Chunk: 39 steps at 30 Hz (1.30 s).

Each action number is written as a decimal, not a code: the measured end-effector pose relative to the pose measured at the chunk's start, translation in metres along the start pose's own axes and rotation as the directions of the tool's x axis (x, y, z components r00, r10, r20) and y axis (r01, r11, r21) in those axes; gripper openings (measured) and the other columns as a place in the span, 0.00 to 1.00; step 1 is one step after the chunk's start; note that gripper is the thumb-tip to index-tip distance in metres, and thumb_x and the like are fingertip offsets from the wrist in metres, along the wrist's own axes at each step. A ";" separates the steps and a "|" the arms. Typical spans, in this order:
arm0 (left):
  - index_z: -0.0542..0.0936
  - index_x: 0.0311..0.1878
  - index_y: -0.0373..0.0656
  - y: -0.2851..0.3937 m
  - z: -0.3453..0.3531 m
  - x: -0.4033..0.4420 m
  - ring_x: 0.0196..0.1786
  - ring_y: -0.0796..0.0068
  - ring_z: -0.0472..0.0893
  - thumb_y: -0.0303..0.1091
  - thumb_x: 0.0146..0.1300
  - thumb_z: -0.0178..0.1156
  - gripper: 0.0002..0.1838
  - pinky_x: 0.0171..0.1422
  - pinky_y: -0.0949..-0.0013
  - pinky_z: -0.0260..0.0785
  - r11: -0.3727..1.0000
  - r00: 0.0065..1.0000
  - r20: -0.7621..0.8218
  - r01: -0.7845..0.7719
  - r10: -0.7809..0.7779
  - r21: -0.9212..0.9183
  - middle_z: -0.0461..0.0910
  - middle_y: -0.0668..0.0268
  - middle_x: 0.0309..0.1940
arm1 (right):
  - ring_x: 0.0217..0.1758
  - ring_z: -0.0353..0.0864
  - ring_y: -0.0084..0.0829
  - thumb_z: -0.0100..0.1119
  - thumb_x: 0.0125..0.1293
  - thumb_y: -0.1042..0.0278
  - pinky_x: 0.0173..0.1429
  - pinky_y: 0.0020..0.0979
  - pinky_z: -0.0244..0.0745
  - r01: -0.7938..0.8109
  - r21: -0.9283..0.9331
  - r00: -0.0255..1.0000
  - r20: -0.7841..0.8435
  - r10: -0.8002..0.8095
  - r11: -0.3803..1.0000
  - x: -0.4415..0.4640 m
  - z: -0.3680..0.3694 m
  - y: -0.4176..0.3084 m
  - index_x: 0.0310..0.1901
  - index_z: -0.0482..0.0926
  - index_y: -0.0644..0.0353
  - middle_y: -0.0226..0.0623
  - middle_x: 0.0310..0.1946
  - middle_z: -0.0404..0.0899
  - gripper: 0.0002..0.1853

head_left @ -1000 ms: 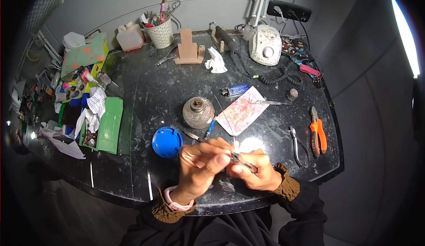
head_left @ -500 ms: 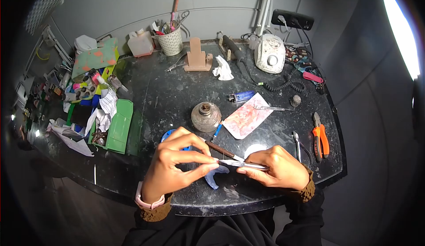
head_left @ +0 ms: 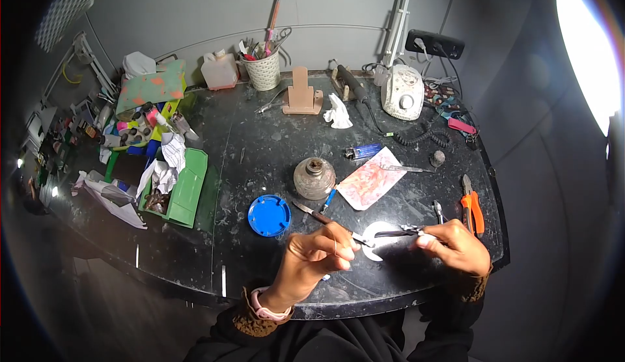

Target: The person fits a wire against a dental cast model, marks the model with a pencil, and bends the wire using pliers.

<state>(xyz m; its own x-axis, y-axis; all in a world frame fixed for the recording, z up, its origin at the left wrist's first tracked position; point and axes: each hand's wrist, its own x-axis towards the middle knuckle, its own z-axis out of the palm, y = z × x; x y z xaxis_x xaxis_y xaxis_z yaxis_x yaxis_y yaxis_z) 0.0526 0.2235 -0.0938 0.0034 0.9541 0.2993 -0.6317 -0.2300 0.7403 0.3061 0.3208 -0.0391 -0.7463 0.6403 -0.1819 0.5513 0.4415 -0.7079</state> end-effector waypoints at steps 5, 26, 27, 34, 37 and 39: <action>0.83 0.32 0.44 -0.002 0.010 0.000 0.43 0.70 0.75 0.27 0.52 0.68 0.04 0.51 0.62 0.73 0.997 0.999 -0.007 0.039 -0.039 -0.068 0.75 0.66 0.31 | 0.19 0.75 0.38 0.49 0.70 0.55 0.29 0.36 0.66 -0.263 -0.045 0.965 -0.028 0.261 0.964 -0.011 -0.007 0.016 0.30 0.82 0.63 0.43 0.14 0.72 0.21; 0.83 0.34 0.41 -0.015 0.024 -0.001 0.38 0.75 0.75 0.26 0.50 0.70 0.07 0.44 0.72 0.68 0.929 0.976 0.066 -0.218 0.208 0.299 0.80 0.67 0.30 | 0.30 0.83 0.30 0.71 0.45 0.79 0.37 0.26 0.74 0.550 0.186 0.621 -0.743 -0.249 0.814 0.009 0.102 -0.044 0.38 0.84 0.65 0.39 0.30 0.84 0.14; 0.84 0.36 0.41 -0.010 0.020 0.000 0.39 0.75 0.76 0.25 0.49 0.71 0.10 0.44 0.72 0.69 0.923 0.970 0.144 -0.230 0.193 0.309 0.81 0.65 0.31 | 0.28 0.82 0.28 0.70 0.45 0.80 0.33 0.24 0.72 0.559 0.166 0.603 -0.754 -0.261 0.813 0.009 0.101 -0.045 0.36 0.85 0.63 0.36 0.27 0.84 0.13; 0.79 0.50 0.32 0.056 0.001 -0.008 0.44 0.65 0.83 0.38 0.55 0.67 0.23 0.50 0.65 0.73 0.679 0.960 0.269 -0.244 0.071 0.692 0.83 0.53 0.42 | 0.22 0.78 0.22 0.72 0.44 0.77 0.26 0.23 0.65 0.437 -0.141 0.577 -0.713 -0.398 0.888 -0.003 0.093 -0.051 0.34 0.86 0.58 0.29 0.24 0.83 0.12; 0.83 0.40 0.36 0.061 0.013 -0.008 0.39 0.66 0.83 0.33 0.46 0.72 0.18 0.45 0.65 0.75 0.388 0.888 0.435 -0.456 0.146 0.801 0.84 0.60 0.37 | 0.22 0.77 0.20 0.72 0.44 0.76 0.26 0.22 0.64 0.453 -0.186 0.571 -0.691 -0.444 0.872 -0.004 0.094 -0.053 0.34 0.85 0.57 0.27 0.23 0.82 0.12; 0.84 0.37 0.37 0.062 0.014 -0.010 0.36 0.68 0.83 0.26 0.45 0.70 0.13 0.42 0.67 0.75 0.332 0.848 0.506 -0.528 0.158 0.782 0.83 0.62 0.33 | 0.21 0.76 0.20 0.72 0.44 0.75 0.26 0.22 0.63 0.444 -0.219 0.585 -0.663 -0.466 0.869 -0.006 0.093 -0.056 0.34 0.85 0.56 0.26 0.23 0.82 0.12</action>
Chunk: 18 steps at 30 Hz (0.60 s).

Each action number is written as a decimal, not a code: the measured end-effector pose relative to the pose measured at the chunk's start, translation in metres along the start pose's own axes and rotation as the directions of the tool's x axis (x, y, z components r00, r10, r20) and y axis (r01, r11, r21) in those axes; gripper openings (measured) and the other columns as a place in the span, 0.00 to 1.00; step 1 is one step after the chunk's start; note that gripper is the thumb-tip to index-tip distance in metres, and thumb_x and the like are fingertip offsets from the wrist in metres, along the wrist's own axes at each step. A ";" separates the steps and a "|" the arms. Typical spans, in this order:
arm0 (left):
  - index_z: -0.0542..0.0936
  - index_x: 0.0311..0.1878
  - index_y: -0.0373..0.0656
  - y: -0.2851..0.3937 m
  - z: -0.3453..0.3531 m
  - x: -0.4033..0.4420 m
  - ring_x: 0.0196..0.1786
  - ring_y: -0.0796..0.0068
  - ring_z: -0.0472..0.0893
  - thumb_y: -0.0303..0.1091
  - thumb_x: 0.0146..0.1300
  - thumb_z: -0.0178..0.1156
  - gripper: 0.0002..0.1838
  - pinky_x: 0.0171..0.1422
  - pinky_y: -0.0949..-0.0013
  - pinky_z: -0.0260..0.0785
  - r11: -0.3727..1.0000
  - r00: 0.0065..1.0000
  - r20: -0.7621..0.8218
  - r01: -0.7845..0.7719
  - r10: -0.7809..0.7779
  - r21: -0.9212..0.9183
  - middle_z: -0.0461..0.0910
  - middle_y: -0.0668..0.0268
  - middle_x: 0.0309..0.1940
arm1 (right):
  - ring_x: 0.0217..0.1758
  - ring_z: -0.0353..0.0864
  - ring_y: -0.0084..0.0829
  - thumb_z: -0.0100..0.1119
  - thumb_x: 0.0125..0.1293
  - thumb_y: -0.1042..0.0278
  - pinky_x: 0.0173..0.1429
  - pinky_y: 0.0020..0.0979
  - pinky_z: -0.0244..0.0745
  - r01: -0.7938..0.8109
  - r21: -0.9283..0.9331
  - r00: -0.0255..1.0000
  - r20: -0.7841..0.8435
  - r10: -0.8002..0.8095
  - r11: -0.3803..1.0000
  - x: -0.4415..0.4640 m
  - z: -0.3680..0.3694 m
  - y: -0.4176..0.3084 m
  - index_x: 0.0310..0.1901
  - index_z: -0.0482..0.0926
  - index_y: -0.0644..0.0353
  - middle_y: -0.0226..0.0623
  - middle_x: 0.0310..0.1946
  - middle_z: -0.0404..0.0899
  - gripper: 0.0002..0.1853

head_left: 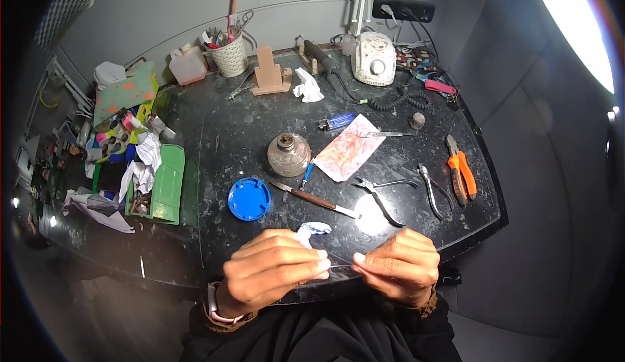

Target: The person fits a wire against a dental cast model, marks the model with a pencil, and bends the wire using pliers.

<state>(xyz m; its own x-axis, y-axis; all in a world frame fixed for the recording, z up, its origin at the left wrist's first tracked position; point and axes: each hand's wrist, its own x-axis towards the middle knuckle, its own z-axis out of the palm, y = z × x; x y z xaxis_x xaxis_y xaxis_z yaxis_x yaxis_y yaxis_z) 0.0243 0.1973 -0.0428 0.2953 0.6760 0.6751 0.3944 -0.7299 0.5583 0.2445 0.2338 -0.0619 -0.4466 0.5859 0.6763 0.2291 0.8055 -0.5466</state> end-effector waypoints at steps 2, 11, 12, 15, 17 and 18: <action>0.83 0.37 0.37 0.000 -0.001 -0.003 0.35 0.67 0.83 0.23 0.44 0.69 0.13 0.41 0.67 0.76 1.000 1.000 0.005 -0.003 0.003 -0.001 0.83 0.62 0.32 | 0.23 0.78 0.21 0.72 0.45 0.76 0.26 0.22 0.64 0.000 -0.006 0.999 0.036 0.000 1.000 -0.001 -0.003 -0.004 0.35 0.85 0.57 0.27 0.24 0.82 0.13; 0.82 0.35 0.35 0.005 0.010 -0.005 0.32 0.65 0.83 0.14 0.41 0.61 0.14 0.37 0.66 0.77 0.994 0.998 -0.043 -0.059 0.055 -0.096 0.82 0.61 0.29 | 0.31 0.83 0.32 0.68 0.47 0.82 0.34 0.29 0.76 -0.072 0.589 0.993 -0.036 0.115 0.805 -0.010 0.014 -0.002 0.34 0.83 0.65 0.38 0.28 0.82 0.10; 0.82 0.34 0.35 0.005 0.011 -0.004 0.31 0.65 0.83 0.13 0.41 0.60 0.14 0.37 0.66 0.77 0.993 0.997 -0.042 -0.070 0.067 -0.092 0.82 0.61 0.29 | 0.31 0.84 0.33 0.67 0.47 0.83 0.34 0.29 0.76 -0.063 0.589 0.994 -0.036 0.104 0.806 -0.009 0.013 -0.002 0.33 0.82 0.65 0.38 0.27 0.82 0.09; 0.82 0.34 0.36 0.009 0.014 -0.005 0.31 0.66 0.83 0.14 0.40 0.60 0.14 0.36 0.68 0.77 0.994 0.997 -0.015 -0.077 0.076 -0.083 0.82 0.62 0.29 | 0.31 0.84 0.34 0.65 0.47 0.85 0.35 0.29 0.77 -0.034 0.615 0.995 -0.051 0.083 0.787 -0.008 0.014 0.000 0.31 0.81 0.66 0.38 0.27 0.82 0.08; 0.83 0.34 0.37 0.010 0.014 -0.005 0.30 0.68 0.82 0.15 0.40 0.61 0.14 0.35 0.70 0.77 0.996 0.996 -0.016 -0.085 0.085 -0.029 0.82 0.64 0.29 | 0.31 0.84 0.35 0.64 0.46 0.86 0.35 0.29 0.77 -0.035 0.629 0.994 -0.060 0.093 0.776 -0.009 0.015 0.001 0.31 0.81 0.66 0.38 0.27 0.82 0.09; 0.83 0.34 0.37 0.010 0.013 -0.004 0.30 0.69 0.82 0.16 0.40 0.62 0.14 0.34 0.71 0.77 0.996 0.996 -0.017 -0.090 0.090 0.002 0.82 0.64 0.29 | 0.32 0.84 0.35 0.64 0.46 0.86 0.36 0.29 0.77 -0.043 0.632 0.992 -0.062 0.106 0.774 -0.009 0.015 0.001 0.31 0.81 0.66 0.38 0.27 0.81 0.09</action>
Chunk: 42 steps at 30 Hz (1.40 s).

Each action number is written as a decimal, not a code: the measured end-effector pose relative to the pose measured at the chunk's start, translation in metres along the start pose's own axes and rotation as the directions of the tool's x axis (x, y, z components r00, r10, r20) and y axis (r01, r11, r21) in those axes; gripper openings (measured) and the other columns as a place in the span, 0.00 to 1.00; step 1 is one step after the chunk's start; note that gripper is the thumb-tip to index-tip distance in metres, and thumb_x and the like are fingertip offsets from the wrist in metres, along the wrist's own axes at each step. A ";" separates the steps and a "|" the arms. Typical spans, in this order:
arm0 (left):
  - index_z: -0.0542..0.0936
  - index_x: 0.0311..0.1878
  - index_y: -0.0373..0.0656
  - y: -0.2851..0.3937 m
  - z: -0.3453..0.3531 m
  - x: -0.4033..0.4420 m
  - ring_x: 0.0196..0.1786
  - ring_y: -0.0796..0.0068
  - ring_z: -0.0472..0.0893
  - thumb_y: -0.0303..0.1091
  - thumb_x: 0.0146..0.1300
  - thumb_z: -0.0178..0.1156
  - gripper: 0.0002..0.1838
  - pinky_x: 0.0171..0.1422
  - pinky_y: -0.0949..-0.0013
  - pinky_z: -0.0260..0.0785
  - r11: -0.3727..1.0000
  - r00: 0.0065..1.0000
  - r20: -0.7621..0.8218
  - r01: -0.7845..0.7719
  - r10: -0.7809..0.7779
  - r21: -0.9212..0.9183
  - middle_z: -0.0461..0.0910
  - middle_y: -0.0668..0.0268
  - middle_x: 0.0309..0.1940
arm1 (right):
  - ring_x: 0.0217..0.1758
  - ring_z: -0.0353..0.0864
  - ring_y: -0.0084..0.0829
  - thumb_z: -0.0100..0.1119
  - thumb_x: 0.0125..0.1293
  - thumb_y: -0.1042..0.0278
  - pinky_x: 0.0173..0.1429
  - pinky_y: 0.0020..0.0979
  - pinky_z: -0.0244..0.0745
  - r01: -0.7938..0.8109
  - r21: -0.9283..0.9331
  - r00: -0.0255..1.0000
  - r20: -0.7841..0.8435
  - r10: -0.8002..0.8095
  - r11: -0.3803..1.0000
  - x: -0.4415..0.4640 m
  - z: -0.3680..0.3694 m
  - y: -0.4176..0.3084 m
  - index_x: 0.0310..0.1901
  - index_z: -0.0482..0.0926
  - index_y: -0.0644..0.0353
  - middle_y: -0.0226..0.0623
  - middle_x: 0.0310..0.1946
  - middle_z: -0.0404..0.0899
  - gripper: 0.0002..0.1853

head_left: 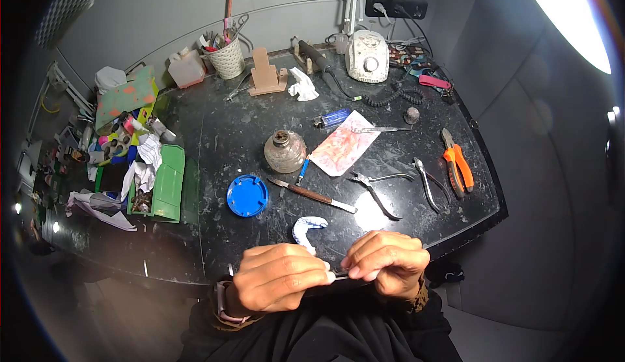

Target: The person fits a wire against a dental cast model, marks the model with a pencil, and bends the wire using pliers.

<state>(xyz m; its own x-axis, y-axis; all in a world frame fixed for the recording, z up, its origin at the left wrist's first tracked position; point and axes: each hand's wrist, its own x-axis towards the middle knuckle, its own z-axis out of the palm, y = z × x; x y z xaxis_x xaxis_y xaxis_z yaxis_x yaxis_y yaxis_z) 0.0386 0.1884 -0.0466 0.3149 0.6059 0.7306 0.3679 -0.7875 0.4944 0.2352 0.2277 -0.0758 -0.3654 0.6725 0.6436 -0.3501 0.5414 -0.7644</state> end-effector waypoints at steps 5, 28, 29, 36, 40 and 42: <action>0.83 0.33 0.39 -0.003 -0.013 0.016 0.33 0.72 0.80 0.28 0.43 0.62 0.11 0.34 0.72 0.76 0.925 0.977 0.187 -0.166 0.106 0.341 0.80 0.67 0.30 | 0.30 0.83 0.35 0.66 0.47 0.84 0.35 0.29 0.78 -0.026 -0.406 0.999 -0.031 0.015 0.914 -0.007 -0.001 0.004 0.33 0.82 0.67 0.40 0.26 0.80 0.09; 0.77 0.16 0.43 -0.011 0.072 0.130 0.29 0.71 0.72 0.39 0.47 0.58 0.11 0.30 0.70 0.69 0.375 0.693 0.645 -0.719 0.321 0.586 0.74 0.68 0.18 | 0.15 0.60 0.17 0.60 0.63 0.60 0.22 0.21 0.55 0.459 -0.555 0.683 -0.278 -0.675 0.694 -0.016 0.022 -0.008 0.34 0.78 0.58 0.22 0.17 0.66 0.09; 0.77 0.15 0.43 -0.012 0.068 0.129 0.29 0.71 0.72 0.39 0.46 0.58 0.12 0.29 0.70 0.68 0.387 0.707 0.613 -0.707 0.353 0.592 0.73 0.69 0.18 | 0.18 0.58 0.19 0.51 0.68 0.58 0.25 0.22 0.58 0.415 -0.609 0.461 -0.500 -0.733 0.676 -0.011 0.024 0.002 0.29 0.70 0.56 0.25 0.21 0.64 0.12; 0.74 0.14 0.41 -0.025 0.046 0.127 0.31 0.74 0.73 0.36 0.40 0.59 0.10 0.28 0.75 0.64 0.489 0.705 0.559 -0.708 0.437 0.510 0.72 0.69 0.19 | 0.44 0.77 0.31 0.49 0.64 0.78 0.52 0.29 0.69 -0.249 -0.606 0.824 -0.542 -0.163 0.755 0.006 -0.034 0.002 0.41 0.78 0.72 0.43 0.40 0.78 0.09; 0.75 0.15 0.41 -0.027 0.042 0.126 0.33 0.72 0.75 0.37 0.41 0.59 0.10 0.30 0.75 0.66 0.518 0.685 0.560 -0.724 0.466 0.455 0.73 0.67 0.20 | 0.41 0.78 0.30 0.56 0.59 0.79 0.49 0.28 0.70 -0.241 -0.607 0.904 -0.424 -0.052 0.758 0.005 -0.036 0.009 0.39 0.78 0.71 0.40 0.37 0.79 0.08; 0.76 0.15 0.41 -0.021 0.038 0.127 0.34 0.71 0.76 0.37 0.41 0.59 0.10 0.30 0.75 0.67 0.494 0.683 0.579 -0.726 0.444 0.478 0.74 0.66 0.20 | 0.40 0.78 0.28 0.60 0.55 0.80 0.46 0.27 0.70 -0.194 -0.619 0.928 -0.366 -0.061 0.761 0.006 -0.035 0.010 0.38 0.78 0.70 0.38 0.37 0.79 0.08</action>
<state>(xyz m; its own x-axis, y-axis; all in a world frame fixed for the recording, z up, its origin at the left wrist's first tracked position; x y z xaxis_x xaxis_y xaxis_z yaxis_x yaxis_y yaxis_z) 0.1039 0.2855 0.0179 0.8855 0.1295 0.4463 0.3712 -0.7749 -0.5116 0.2599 0.2547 -0.0814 -0.0019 0.7763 0.6304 0.3389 0.5936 -0.7299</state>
